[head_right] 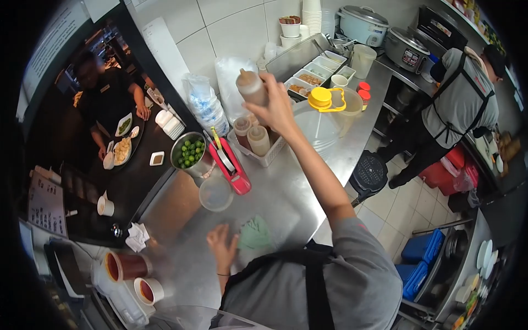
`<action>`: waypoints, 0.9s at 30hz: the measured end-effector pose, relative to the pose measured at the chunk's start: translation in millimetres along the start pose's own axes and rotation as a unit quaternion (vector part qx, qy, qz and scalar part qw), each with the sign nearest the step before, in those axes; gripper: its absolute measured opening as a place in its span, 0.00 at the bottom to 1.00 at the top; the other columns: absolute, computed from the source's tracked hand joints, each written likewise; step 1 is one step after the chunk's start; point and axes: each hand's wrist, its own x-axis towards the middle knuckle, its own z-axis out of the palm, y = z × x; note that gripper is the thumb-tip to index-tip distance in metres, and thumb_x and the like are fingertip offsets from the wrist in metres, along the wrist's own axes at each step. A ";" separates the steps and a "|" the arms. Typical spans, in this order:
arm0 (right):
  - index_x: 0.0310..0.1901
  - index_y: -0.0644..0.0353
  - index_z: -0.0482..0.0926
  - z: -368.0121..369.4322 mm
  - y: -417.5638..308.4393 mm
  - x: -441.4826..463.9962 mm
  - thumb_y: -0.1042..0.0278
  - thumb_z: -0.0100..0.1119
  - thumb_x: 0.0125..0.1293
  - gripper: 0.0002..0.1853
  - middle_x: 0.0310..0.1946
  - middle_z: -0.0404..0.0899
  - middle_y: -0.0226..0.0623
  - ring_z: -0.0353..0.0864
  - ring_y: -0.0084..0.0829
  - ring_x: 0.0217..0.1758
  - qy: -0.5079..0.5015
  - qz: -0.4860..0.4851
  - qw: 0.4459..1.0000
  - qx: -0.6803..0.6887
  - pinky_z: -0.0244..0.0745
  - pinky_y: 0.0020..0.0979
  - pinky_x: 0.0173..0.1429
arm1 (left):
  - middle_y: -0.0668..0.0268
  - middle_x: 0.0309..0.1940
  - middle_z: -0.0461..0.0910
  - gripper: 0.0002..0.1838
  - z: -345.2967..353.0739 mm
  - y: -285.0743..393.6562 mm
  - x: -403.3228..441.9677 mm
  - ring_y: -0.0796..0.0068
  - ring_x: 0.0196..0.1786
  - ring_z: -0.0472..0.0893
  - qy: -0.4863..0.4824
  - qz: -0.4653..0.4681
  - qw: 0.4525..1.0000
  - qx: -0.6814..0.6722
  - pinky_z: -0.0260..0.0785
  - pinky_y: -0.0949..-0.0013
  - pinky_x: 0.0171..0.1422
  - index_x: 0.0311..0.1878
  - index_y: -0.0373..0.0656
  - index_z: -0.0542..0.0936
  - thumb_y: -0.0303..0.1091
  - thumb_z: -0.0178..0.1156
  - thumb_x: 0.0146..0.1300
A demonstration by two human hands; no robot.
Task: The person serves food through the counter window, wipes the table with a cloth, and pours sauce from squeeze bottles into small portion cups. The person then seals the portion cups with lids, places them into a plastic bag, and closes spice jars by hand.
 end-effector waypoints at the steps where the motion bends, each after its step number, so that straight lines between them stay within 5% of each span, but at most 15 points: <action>1: 0.56 0.60 0.67 8.3 12.2 7.2 0.60 0.76 0.44 0.38 0.46 0.77 0.43 0.77 0.40 0.50 -0.004 -0.004 1.000 0.005 0.71 0.38 0.52 | 0.57 0.55 0.72 0.23 12.9 7.8 -24.0 0.51 0.61 0.63 0.005 -0.006 1.000 0.002 0.52 0.51 0.67 0.55 0.41 0.77 0.38 0.64 0.55; 6: 0.53 0.57 0.65 52.7 56.4 15.8 0.64 0.75 0.40 0.37 0.45 0.75 0.49 0.75 0.54 0.49 -0.080 -0.013 0.991 -0.103 0.73 0.47 0.52 | 0.67 0.44 0.76 0.18 39.0 13.7 -61.2 0.59 0.54 0.68 0.017 0.003 0.999 0.038 0.56 0.54 0.61 0.43 0.47 0.80 0.30 0.67 0.45; 14: 0.49 0.58 0.67 48.9 85.0 41.9 0.62 0.77 0.32 0.39 0.42 0.79 0.49 0.78 0.53 0.48 -0.257 0.044 0.958 -0.120 0.74 0.44 0.51 | 0.69 0.39 0.78 0.11 22.6 36.1 -66.0 0.63 0.51 0.71 0.028 -0.057 0.998 0.028 0.57 0.57 0.58 0.34 0.47 0.80 0.30 0.67 0.44; 19: 0.51 0.51 0.74 66.7 109.8 42.2 0.64 0.78 0.34 0.36 0.52 0.79 0.39 0.76 0.44 0.57 -0.423 0.103 0.879 -0.196 0.63 0.57 0.61 | 0.67 0.35 0.81 0.09 15.8 43.2 -73.7 0.64 0.49 0.75 0.043 -0.053 0.998 0.015 0.56 0.56 0.60 0.34 0.47 0.81 0.32 0.67 0.47; 22: 0.52 0.48 0.76 70.5 106.5 27.6 0.64 0.78 0.33 0.37 0.54 0.78 0.35 0.75 0.40 0.59 -0.431 0.096 0.847 -0.295 0.51 0.67 0.65 | 0.67 0.34 0.82 0.09 3.1 54.3 -74.2 0.65 0.50 0.75 0.038 -0.050 0.998 0.020 0.55 0.55 0.62 0.34 0.47 0.81 0.34 0.67 0.48; 25: 0.46 0.52 0.77 74.0 107.1 6.6 0.70 0.75 0.35 0.30 0.48 0.80 0.38 0.76 0.42 0.58 -0.373 0.057 0.863 -0.335 0.52 0.76 0.58 | 0.67 0.35 0.82 0.10 -7.0 65.9 -70.4 0.64 0.47 0.76 0.019 -0.064 0.997 0.026 0.60 0.56 0.58 0.35 0.47 0.81 0.33 0.68 0.48; 27: 0.47 0.51 0.77 76.9 103.0 8.6 0.69 0.73 0.39 0.28 0.49 0.80 0.39 0.75 0.42 0.58 -0.374 0.083 0.867 -0.319 0.55 0.70 0.60 | 0.65 0.34 0.83 0.10 -7.6 67.8 -69.6 0.62 0.39 0.79 0.001 -0.112 0.992 -0.060 0.69 0.60 0.48 0.35 0.45 0.80 0.33 0.69 0.48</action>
